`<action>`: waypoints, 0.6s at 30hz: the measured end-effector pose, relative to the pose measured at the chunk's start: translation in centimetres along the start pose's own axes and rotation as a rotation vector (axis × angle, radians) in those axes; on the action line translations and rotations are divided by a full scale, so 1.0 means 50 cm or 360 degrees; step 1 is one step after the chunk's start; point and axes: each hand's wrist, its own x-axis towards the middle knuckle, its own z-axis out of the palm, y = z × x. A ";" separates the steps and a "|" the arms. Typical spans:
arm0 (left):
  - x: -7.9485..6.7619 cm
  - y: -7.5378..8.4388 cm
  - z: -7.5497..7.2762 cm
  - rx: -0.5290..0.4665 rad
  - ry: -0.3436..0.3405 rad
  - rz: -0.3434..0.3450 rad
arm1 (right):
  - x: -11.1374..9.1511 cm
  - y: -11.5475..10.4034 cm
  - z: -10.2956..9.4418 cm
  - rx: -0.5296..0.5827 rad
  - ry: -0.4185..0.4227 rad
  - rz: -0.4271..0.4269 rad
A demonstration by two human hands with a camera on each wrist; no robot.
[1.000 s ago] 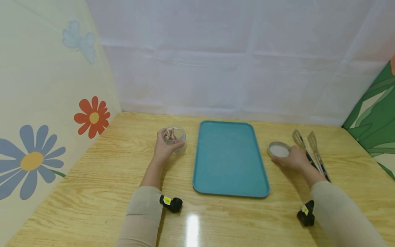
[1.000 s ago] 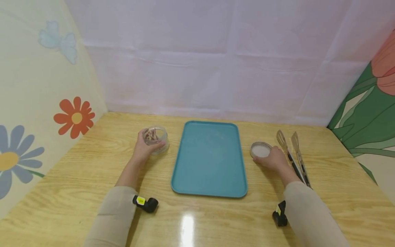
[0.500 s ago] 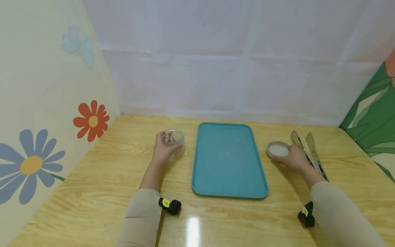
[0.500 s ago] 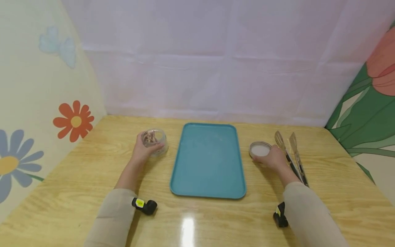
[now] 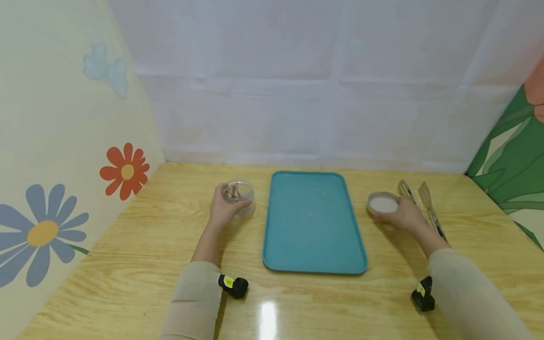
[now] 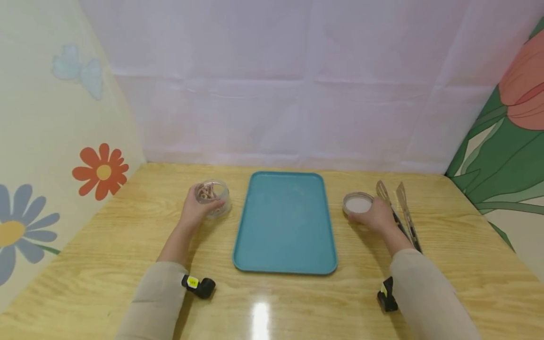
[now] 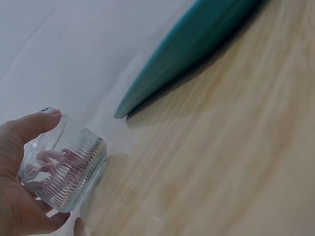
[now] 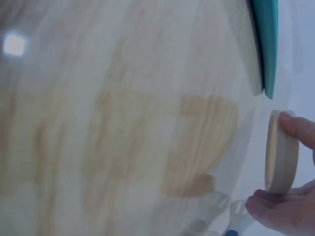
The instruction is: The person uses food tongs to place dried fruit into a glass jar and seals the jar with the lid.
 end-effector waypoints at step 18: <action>-0.005 0.053 0.021 -0.0157 -0.0062 0.0031 | -0.011 -0.033 -0.026 0.0144 0.0070 -0.0088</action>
